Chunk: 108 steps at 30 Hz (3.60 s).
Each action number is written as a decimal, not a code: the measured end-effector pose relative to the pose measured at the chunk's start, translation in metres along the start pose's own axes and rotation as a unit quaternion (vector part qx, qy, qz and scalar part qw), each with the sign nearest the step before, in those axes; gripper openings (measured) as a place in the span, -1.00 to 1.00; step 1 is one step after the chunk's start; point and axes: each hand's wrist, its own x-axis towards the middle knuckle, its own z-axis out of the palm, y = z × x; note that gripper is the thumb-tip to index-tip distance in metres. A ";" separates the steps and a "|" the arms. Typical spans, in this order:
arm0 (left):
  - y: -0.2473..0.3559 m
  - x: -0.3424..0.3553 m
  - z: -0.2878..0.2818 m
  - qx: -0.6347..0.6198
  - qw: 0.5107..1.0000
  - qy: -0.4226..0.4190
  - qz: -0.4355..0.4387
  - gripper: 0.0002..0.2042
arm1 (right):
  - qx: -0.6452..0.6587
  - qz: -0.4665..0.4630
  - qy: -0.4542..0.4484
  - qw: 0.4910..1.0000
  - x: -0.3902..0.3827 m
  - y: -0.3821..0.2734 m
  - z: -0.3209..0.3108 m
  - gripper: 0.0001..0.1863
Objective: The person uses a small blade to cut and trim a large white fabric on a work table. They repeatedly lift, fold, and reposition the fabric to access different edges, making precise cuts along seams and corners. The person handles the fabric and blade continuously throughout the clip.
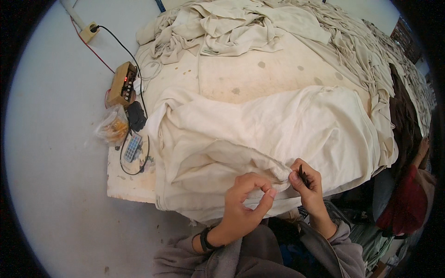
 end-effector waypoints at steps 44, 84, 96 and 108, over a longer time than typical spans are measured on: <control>-0.027 -0.008 -0.056 0.079 0.982 0.058 -0.164 -0.86 | -0.283 -0.114 0.138 0.942 0.066 0.022 -0.071 -0.79; -0.048 0.009 -0.099 0.461 0.882 0.098 0.019 -0.76 | -0.388 -0.118 0.268 0.874 -0.021 0.016 -0.169 -0.59; -0.031 0.024 -0.111 0.062 0.969 0.238 0.006 -0.91 | -0.289 -0.096 0.307 0.902 -0.015 -0.013 -0.173 -0.88; -0.035 -0.023 -0.120 0.429 0.882 0.160 0.107 -0.92 | -0.358 -0.141 0.346 0.856 -0.043 0.023 -0.170 -0.72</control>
